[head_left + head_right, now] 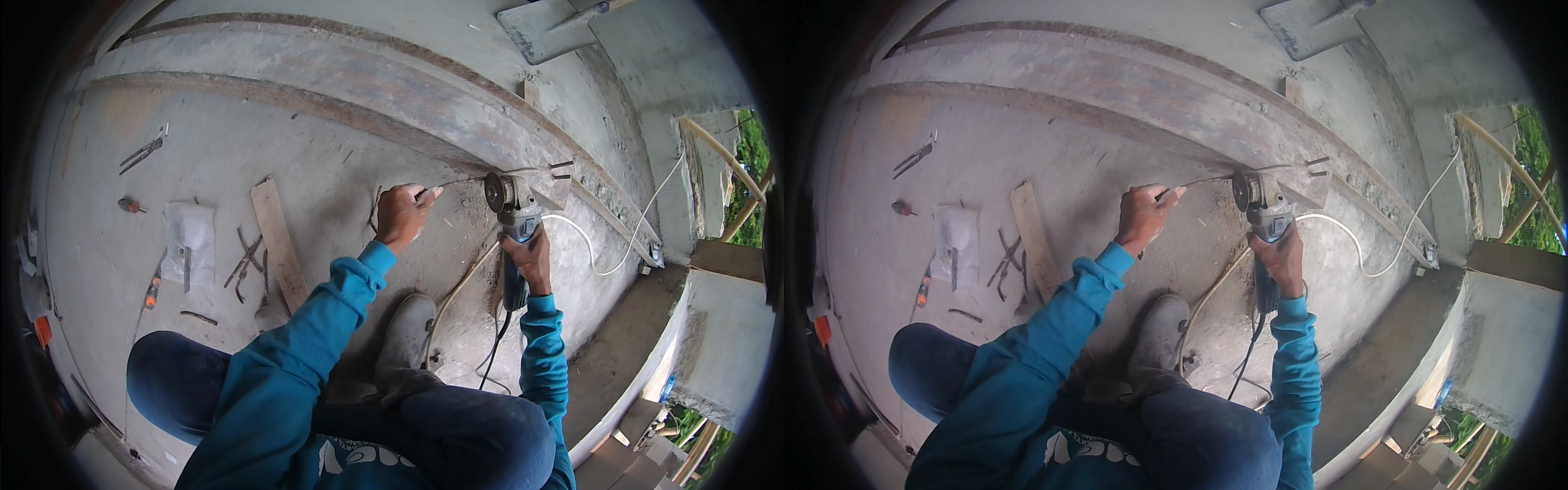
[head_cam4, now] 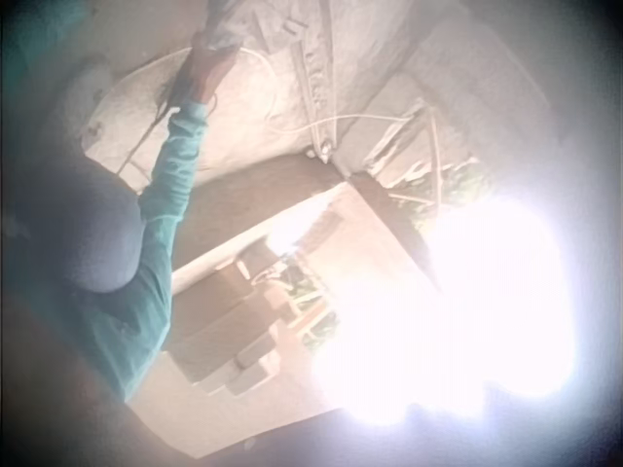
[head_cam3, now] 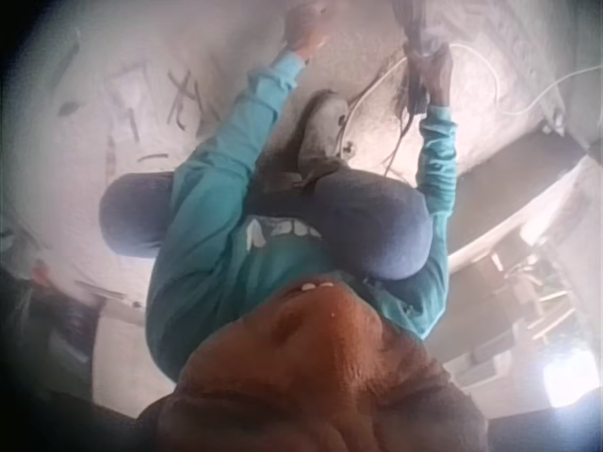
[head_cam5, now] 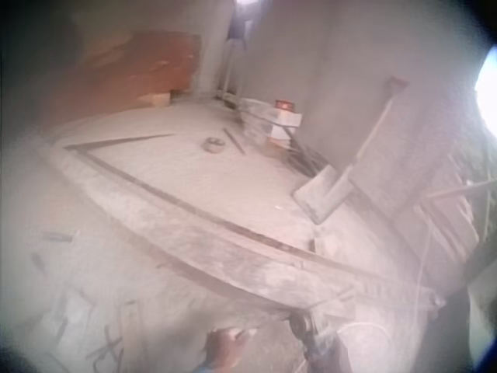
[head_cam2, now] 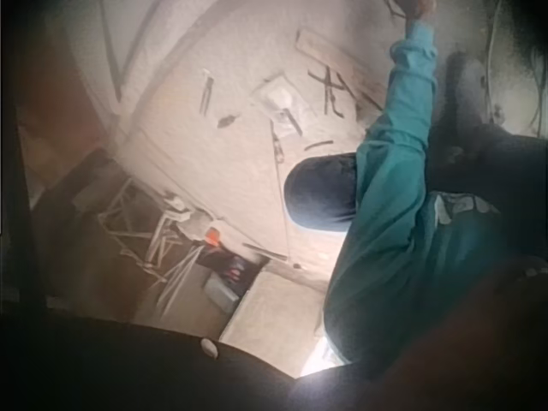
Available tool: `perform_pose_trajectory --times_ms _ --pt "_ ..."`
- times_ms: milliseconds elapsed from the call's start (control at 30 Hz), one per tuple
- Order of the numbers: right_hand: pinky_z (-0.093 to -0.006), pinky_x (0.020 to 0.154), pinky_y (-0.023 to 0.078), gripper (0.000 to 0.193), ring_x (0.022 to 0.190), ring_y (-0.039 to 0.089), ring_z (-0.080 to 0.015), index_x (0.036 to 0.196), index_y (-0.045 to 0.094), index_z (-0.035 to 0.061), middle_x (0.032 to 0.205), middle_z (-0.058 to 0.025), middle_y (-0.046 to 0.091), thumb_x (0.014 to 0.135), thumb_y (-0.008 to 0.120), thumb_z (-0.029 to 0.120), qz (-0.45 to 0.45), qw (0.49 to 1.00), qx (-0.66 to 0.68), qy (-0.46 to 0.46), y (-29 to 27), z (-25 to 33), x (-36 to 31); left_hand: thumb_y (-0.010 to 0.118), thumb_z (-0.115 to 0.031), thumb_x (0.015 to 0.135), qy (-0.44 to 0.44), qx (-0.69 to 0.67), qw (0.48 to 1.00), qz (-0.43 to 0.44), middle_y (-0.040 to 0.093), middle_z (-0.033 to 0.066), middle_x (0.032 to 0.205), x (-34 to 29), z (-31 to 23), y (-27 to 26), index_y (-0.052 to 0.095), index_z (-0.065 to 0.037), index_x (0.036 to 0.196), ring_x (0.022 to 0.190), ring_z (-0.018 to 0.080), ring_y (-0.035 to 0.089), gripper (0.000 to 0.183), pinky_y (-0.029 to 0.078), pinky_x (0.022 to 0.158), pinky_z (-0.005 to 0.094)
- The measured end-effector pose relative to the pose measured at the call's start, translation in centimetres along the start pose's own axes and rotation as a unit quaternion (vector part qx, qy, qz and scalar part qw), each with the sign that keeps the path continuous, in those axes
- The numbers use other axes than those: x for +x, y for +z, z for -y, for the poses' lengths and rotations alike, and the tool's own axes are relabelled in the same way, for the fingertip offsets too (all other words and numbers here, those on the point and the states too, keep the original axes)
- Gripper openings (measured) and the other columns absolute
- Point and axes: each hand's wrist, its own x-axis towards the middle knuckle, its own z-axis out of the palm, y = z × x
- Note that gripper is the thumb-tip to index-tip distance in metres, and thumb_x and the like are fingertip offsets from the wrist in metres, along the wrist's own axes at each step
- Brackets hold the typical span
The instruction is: The person uses an angle grinder to cut metal rods embedded in a concrete structure, then moves to the floor to cut additional rods into shorter pieces. Sparks are visible during cutting, and cut pieces accumulate on the floor.
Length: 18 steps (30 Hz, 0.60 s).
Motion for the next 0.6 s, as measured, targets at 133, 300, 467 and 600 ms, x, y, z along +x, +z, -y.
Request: perform_pose_trajectory --times_ms 133,300,467,600 --pt "-0.0333 0.084 0.052 0.054 0.092 0.065 -0.0198 0.117 0.06 -0.0011 0.105 -0.0114 0.07 0.073 0.082 0.02 -0.014 0.998 0.03 0.046 0.3 -0.5 -1.8 0.069 -0.047 0.09 -0.013 0.0 1.0 0.008 0.051 0.0177 0.054 0.3 -0.5 -0.6 0.067 0.0 0.069 0.047 0.0278 0.045 0.051 0.04 0.051 0.0416" --pt "-0.0312 0.079 0.051 0.051 0.088 0.062 -0.0154 0.118 0.061 0.0002 0.102 -0.0074 0.067 0.076 0.081 0.021 -0.017 0.992 0.105 0.073 -1.6 -0.8 -4.8 0.072 -0.044 0.087 -0.047 0.064 0.991 0.108 0.057 0.016 0.054 2.5 -4.6 -6.9 0.075 -0.001 0.077 0.049 0.0225 0.052 0.045 0.044 0.053 0.0383" --pt "-0.0309 0.079 0.051 0.05 0.088 0.062 -0.0157 0.118 0.061 0.0003 0.102 -0.0067 0.067 0.077 0.079 0.022 -0.065 0.985 0.134 0.091 -2.7 -0.6 -6.8 0.079 -0.033 0.078 -0.029 0.251 0.947 0.197 0.06 0.017 0.055 4.6 -8.2 -20.2 0.076 0.0 0.077 0.052 0.0246 0.059 0.033 0.047 0.057 0.0373" --pt "-0.0314 0.082 0.05 0.052 0.091 0.061 -0.0161 0.12 0.062 0.0004 0.106 -0.0068 0.066 0.077 0.078 0.023 -0.069 0.981 0.151 0.1 -2.4 -0.2 -7.8 0.08 -0.027 0.076 0.005 0.388 0.913 0.122 0.064 0.0205 0.064 3.6 -7.1 -20.8 0.072 0.001 0.07 0.064 0.0309 0.066 0.029 0.051 0.062 0.0416"
